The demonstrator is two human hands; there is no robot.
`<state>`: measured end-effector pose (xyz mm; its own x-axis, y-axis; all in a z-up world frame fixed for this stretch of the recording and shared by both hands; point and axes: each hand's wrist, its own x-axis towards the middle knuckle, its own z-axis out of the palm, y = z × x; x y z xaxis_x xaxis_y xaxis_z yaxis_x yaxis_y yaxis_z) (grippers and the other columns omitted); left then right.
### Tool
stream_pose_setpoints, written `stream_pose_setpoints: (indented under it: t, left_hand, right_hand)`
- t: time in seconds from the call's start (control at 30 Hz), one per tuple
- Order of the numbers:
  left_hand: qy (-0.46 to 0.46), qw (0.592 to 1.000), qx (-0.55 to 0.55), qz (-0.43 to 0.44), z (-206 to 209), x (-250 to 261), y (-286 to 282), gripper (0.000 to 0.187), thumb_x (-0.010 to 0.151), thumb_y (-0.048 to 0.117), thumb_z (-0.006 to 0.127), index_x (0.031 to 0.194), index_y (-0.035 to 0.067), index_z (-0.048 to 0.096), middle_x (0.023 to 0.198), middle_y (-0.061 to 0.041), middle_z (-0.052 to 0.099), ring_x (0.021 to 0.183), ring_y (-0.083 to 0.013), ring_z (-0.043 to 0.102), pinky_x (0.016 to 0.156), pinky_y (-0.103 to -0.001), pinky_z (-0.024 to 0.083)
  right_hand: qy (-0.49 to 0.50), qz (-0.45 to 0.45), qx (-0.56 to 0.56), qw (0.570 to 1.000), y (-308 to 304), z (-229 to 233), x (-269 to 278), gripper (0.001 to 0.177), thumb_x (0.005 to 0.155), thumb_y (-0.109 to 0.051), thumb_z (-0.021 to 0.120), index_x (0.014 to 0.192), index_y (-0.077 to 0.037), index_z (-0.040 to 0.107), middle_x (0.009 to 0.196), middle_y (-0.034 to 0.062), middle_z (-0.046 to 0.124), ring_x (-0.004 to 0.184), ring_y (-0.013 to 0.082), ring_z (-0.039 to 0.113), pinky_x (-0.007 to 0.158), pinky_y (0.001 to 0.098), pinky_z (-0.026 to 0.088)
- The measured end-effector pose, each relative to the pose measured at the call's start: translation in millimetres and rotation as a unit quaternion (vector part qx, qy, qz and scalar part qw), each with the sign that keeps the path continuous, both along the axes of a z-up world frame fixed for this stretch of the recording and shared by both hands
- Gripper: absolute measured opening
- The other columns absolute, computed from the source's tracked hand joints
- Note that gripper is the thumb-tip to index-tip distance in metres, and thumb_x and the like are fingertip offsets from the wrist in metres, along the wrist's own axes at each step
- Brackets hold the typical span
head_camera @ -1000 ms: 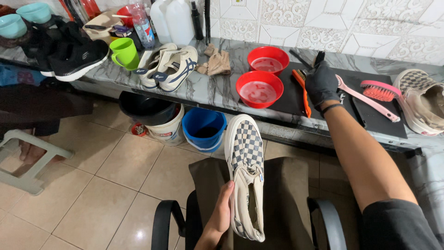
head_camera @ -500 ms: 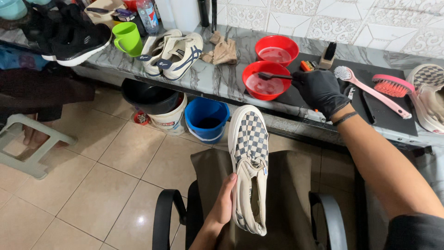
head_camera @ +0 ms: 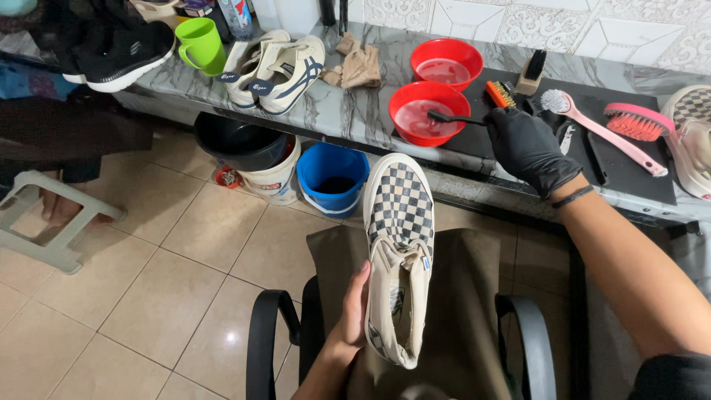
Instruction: The person cleans a checkered slip-on shoe using a small brush and a cloth. They scrub the interior and exterior surfaces of the shoe, then wipe it down with a cloth.
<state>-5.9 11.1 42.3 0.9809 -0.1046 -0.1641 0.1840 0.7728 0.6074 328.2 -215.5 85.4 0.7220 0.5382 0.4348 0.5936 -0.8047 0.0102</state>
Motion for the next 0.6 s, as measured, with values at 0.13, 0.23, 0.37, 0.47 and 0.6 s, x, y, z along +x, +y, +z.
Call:
stream_pose_setpoints:
  t: [0.13,0.23,0.37,0.47,0.6]
  left_hand:
    - [0.005,0.998,0.015,0.062,-3.1,2.5,-2.6,0.065,0.097,0.047,0.045,0.138,-0.001,0.062,0.135,-0.019,0.068,0.127,-0.0295,0.062,0.114,-0.044,0.044]
    - [-0.022,0.995,0.015,0.098,-9.0,5.9,-3.6,0.065,0.097,0.044,0.046,0.14,-0.003,0.059,0.139,-0.021,0.066,0.131,-0.0308,0.059,0.118,-0.044,0.04]
    - [-0.015,0.997,0.001,0.074,-9.1,5.6,-4.4,0.07,0.096,0.047,0.044,0.145,-0.002,0.055,0.143,-0.022,0.063,0.133,-0.0328,0.058,0.117,-0.045,0.04]
    - [0.021,0.996,0.008,0.084,-13.0,5.0,-5.5,0.07,0.095,0.045,0.044,0.143,-0.004,0.057,0.142,-0.023,0.064,0.133,-0.0328,0.058,0.117,-0.044,0.041]
    - [0.036,0.993,0.052,0.098,-15.3,5.0,-3.4,0.069,0.094,0.043,0.046,0.142,-0.005,0.058,0.143,-0.023,0.065,0.135,-0.0303,0.058,0.12,-0.041,0.039]
  right_hand:
    - [0.015,0.048,0.073,0.996,2.9,5.9,-12.1,0.026,0.103,-0.016,0.053,0.117,-0.005,0.071,0.137,0.0258,0.066,0.1,0.0526,0.066,0.072,0.0616,0.052]
    - [-0.062,0.083,0.092,0.99,6.5,2.0,-12.7,0.04,0.1,-0.006,0.053,0.136,-0.01,0.071,0.154,0.0146,0.058,0.118,0.0402,0.061,0.109,0.0516,0.038]
    - [0.05,0.056,0.126,0.989,11.8,-8.1,-6.4,0.041,0.097,-0.006,0.053,0.136,-0.011,0.066,0.158,0.0216,0.047,0.13,0.0436,0.054,0.095,0.0554,0.05]
    - [0.014,0.094,0.131,0.987,14.8,-12.4,-2.7,0.039,0.1,-0.008,0.051,0.136,-0.01,0.067,0.155,0.0293,0.047,0.14,0.0458,0.048,0.102,0.0552,0.048]
    - [0.015,0.065,0.207,0.976,15.2,-13.2,-3.4,0.037,0.101,-0.009,0.054,0.135,-0.007,0.069,0.146,0.0223,0.057,0.124,0.0409,0.062,0.1,0.0487,0.05]
